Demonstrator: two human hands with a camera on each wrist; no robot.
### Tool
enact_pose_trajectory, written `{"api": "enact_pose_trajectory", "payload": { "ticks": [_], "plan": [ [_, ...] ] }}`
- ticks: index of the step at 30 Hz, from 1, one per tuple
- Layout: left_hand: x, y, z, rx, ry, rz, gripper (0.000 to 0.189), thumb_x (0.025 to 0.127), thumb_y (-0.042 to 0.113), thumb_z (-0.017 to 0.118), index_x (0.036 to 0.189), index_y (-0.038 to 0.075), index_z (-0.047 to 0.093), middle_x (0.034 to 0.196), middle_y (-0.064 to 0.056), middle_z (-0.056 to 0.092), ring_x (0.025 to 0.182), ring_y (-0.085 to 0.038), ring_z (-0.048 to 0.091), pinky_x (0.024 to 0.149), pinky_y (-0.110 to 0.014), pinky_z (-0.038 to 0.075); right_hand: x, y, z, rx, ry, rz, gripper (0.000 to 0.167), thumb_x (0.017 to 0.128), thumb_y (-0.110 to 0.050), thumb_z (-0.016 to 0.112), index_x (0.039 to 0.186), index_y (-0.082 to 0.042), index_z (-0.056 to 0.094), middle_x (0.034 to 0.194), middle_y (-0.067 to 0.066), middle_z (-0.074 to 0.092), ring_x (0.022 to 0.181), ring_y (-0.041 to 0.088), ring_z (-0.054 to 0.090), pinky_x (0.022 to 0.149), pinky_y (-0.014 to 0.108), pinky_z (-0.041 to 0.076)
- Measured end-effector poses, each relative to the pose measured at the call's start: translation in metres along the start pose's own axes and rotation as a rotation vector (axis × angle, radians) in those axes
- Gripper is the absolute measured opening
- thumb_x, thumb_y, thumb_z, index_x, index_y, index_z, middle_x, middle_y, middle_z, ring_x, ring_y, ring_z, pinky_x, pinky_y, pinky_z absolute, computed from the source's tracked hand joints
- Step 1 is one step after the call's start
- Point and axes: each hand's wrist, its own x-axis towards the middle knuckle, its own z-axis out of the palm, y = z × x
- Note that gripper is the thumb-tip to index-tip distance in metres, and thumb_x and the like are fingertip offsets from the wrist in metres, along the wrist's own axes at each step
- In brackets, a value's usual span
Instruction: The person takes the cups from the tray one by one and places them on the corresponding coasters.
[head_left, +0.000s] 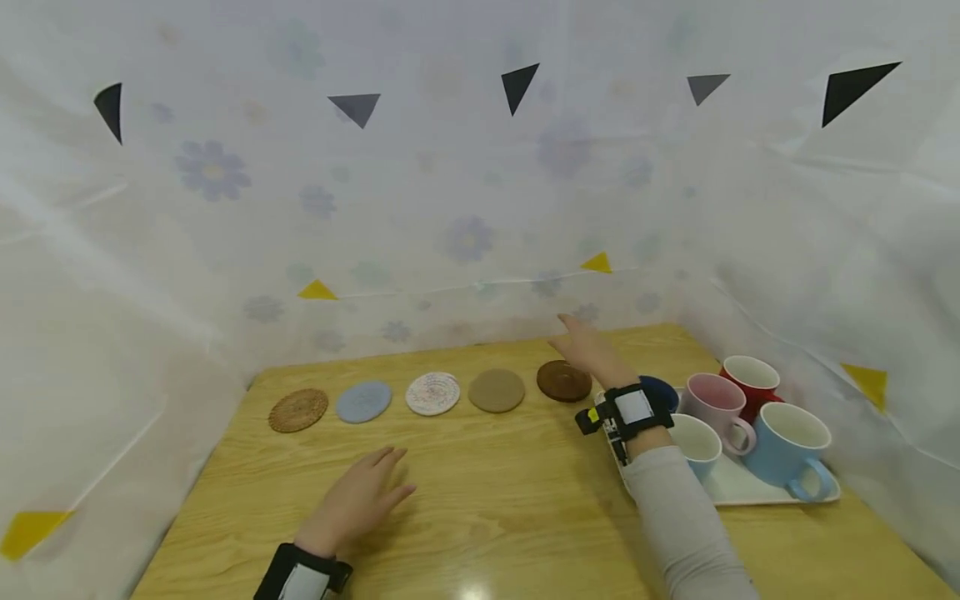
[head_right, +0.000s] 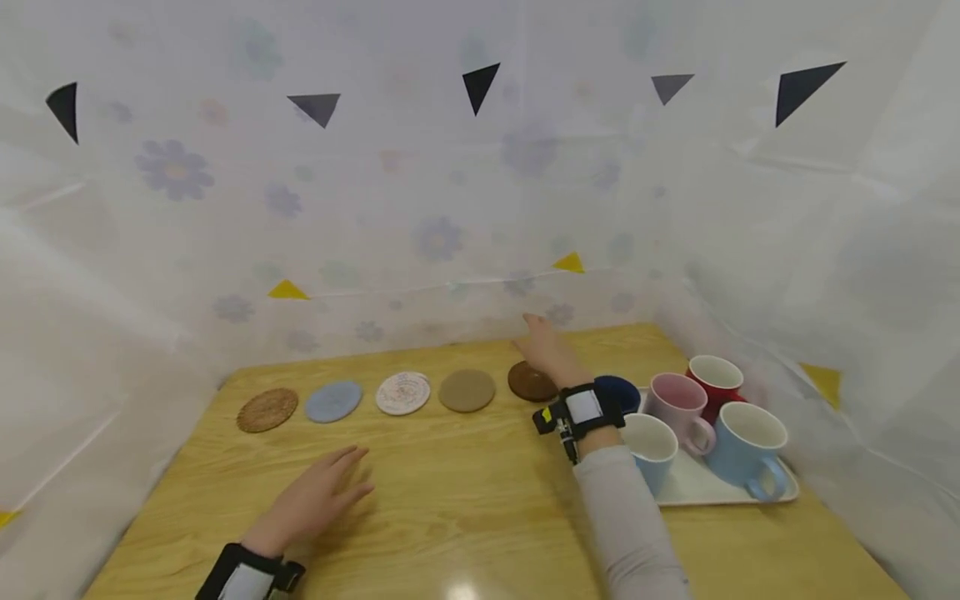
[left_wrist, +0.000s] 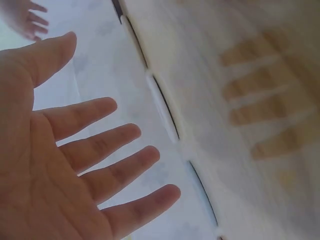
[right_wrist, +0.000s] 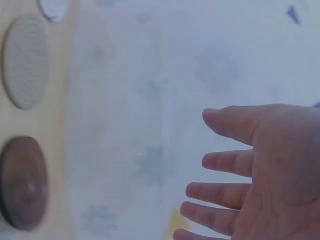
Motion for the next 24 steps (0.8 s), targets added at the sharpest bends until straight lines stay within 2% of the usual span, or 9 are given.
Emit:
{"api": "enact_pose_trajectory", "payload": {
  "ticks": [2, 6, 10, 14, 20, 24],
  "plan": [
    [0.008, 0.008, 0.001, 0.003, 0.028, 0.032, 0.058, 0.095, 0.043, 0.06, 0.139, 0.007, 0.052, 0.142, -0.021, 0.052, 0.128, -0.04, 0.052, 0.104, -0.055, 0.043, -0.011, -0.001, -0.017, -0.014, 0.066, -0.014, 0.062, 0.103, -0.029, 0.044, 0.152, 0.002, 0.022, 0.156, 0.029, 0.022, 0.143, 0.048, 0.021, 0.115, 0.061, 0.024],
    [0.024, 0.025, 0.006, 0.016, 0.062, 0.1, 0.056, 0.095, 0.042, 0.061, 0.137, 0.007, 0.054, 0.139, -0.02, 0.055, 0.125, -0.039, 0.055, 0.103, -0.054, 0.045, -0.038, 0.011, -0.052, -0.028, 0.161, -0.042, 0.061, 0.103, -0.026, 0.045, 0.15, 0.008, 0.023, 0.153, 0.034, 0.024, 0.141, 0.051, 0.023, 0.114, 0.063, 0.023],
    [0.045, 0.046, 0.015, 0.012, 0.064, 0.133, 0.055, 0.095, 0.044, 0.058, 0.137, 0.009, 0.054, 0.138, -0.016, 0.057, 0.125, -0.036, 0.055, 0.102, -0.052, 0.046, -0.073, 0.033, -0.09, -0.087, 0.17, 0.02, 0.069, 0.104, -0.039, 0.038, 0.151, 0.006, 0.017, 0.153, 0.036, 0.021, 0.14, 0.054, 0.021, 0.113, 0.066, 0.021],
    [0.069, 0.076, 0.032, -0.029, 0.025, 0.175, 0.054, 0.098, 0.047, 0.053, 0.138, 0.011, 0.054, 0.137, -0.013, 0.058, 0.125, -0.033, 0.056, 0.102, -0.05, 0.047, -0.108, 0.069, -0.12, -0.182, 0.227, 0.121, 0.076, 0.103, -0.049, 0.033, 0.151, 0.007, 0.016, 0.15, 0.039, 0.023, 0.134, 0.058, 0.024, 0.108, 0.07, 0.023],
    [0.102, 0.124, 0.053, -0.103, -0.06, 0.216, 0.053, 0.099, 0.047, 0.05, 0.139, 0.012, 0.053, 0.137, -0.008, 0.059, 0.125, -0.027, 0.057, 0.102, -0.042, 0.048, -0.149, 0.137, -0.134, -0.163, 0.325, 0.272, 0.075, 0.104, -0.047, 0.03, 0.149, 0.01, 0.014, 0.145, 0.043, 0.023, 0.126, 0.063, 0.028, 0.099, 0.076, 0.027],
    [0.116, 0.149, 0.062, -0.11, -0.081, 0.219, 0.051, 0.1, 0.046, 0.049, 0.138, 0.012, 0.054, 0.137, -0.006, 0.059, 0.126, -0.024, 0.056, 0.103, -0.04, 0.048, -0.175, 0.174, -0.133, -0.171, 0.388, 0.346, 0.069, 0.105, -0.04, 0.025, 0.146, 0.015, 0.017, 0.142, 0.045, 0.026, 0.123, 0.063, 0.03, 0.097, 0.074, 0.03]
  ]
}}
